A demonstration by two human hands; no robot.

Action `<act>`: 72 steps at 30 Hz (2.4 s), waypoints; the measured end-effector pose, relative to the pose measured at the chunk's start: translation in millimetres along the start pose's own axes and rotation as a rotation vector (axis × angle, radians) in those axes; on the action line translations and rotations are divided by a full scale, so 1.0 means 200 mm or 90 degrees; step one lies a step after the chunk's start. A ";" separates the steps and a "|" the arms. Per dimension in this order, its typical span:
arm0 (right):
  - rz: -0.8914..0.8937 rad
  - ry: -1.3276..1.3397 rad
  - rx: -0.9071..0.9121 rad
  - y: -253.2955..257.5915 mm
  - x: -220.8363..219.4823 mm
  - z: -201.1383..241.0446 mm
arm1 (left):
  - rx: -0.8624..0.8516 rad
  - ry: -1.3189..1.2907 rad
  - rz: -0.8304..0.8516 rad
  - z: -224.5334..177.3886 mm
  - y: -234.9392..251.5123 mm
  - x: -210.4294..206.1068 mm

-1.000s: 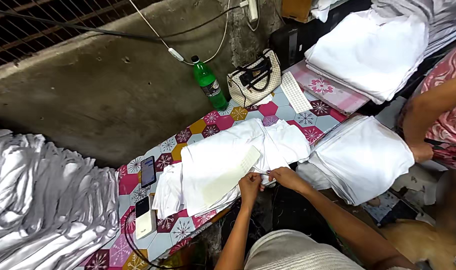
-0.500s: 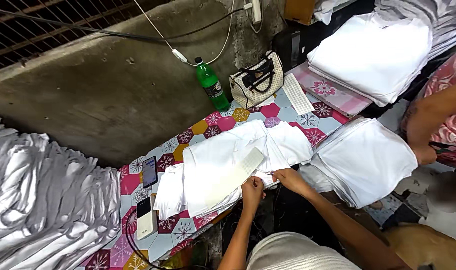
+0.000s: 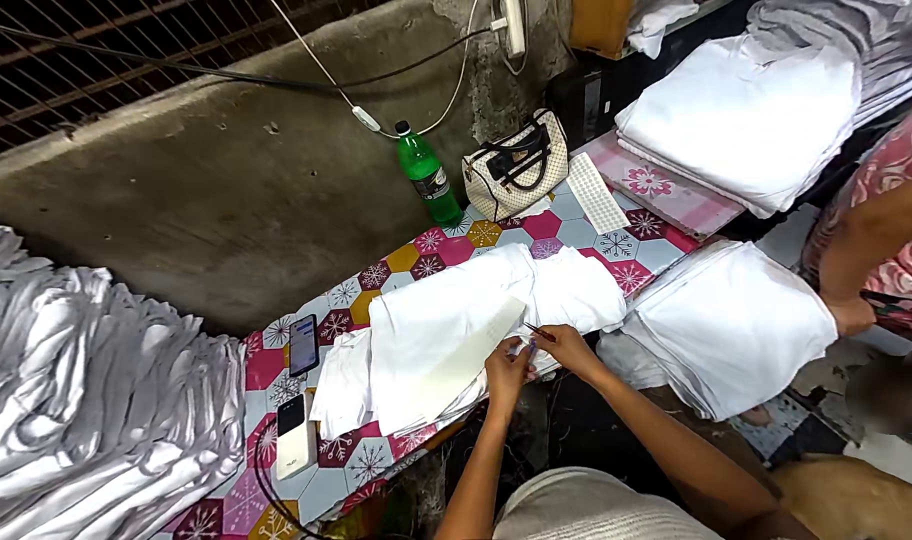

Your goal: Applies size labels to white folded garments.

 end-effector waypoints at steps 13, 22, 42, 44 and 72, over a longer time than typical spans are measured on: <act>0.130 -0.153 -0.073 -0.14 0.12 0.02 | 0.016 -0.045 -0.021 0.08 -0.05 0.02; 0.122 -0.264 -0.099 -0.08 0.03 0.06 | 0.011 -0.016 -0.015 0.05 -0.06 0.01; -0.058 -0.046 -0.026 0.03 0.07 0.00 | -0.018 0.320 0.440 -0.04 -0.14 0.06; -0.051 0.004 -0.024 0.04 0.09 -0.01 | -0.014 0.250 0.643 -0.04 -0.25 0.06; -0.016 0.337 -0.117 -0.05 0.04 -0.04 | -0.044 0.146 0.080 -0.04 0.02 -0.07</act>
Point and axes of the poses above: each hand's wrist, its own y-axis towards the middle knuckle, its own x-axis out of the back of the hand, z = x × y, the point moved 2 cm from there along y, towards the middle knuckle, and after that the axes turned 14 degrees about -x, right-handed, at the moved point
